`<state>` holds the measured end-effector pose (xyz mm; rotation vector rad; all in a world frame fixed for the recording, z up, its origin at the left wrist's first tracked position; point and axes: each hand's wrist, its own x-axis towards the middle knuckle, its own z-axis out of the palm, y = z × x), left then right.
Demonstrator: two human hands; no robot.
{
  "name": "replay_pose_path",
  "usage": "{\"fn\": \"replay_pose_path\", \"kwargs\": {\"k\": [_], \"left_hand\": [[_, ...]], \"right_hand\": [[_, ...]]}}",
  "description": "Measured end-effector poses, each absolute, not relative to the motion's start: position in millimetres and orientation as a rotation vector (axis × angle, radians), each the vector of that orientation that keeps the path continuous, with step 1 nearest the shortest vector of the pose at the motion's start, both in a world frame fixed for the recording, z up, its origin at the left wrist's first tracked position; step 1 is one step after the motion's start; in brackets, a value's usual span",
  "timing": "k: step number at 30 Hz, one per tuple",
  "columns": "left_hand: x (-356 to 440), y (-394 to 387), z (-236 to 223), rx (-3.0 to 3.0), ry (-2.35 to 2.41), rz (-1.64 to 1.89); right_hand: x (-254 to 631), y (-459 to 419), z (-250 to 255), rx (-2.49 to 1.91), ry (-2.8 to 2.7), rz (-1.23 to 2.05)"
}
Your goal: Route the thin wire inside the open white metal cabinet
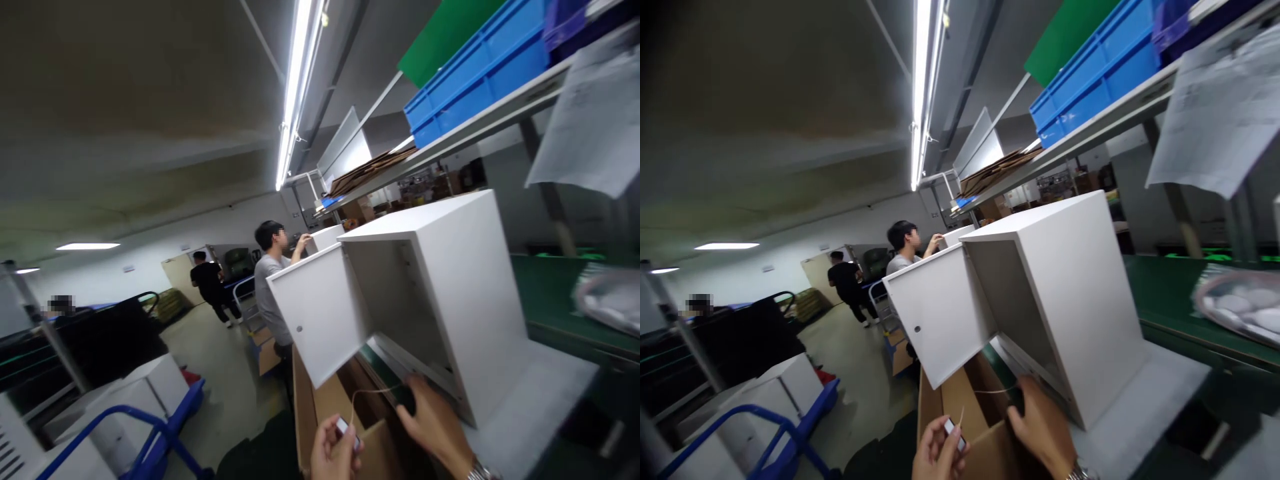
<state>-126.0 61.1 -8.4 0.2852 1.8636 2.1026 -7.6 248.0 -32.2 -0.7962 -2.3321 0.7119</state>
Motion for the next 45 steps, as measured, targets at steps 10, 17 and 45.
{"fn": "replay_pose_path", "kwargs": {"k": [10,17,45], "left_hand": [[-153.4,83.9,-26.2,0.339,1.697,1.777],[-144.7,124.7,5.7,0.373,1.602,1.759],[-123.1,111.4,47.7,0.668,1.689,1.479]], "right_hand": [[5.5,226.1,-10.6,-0.558,-2.532,0.919],[2.9,222.5,7.1,-0.313,-2.823,0.792],[-8.9,233.8,-9.3,-0.812,-2.280,0.969]]}}
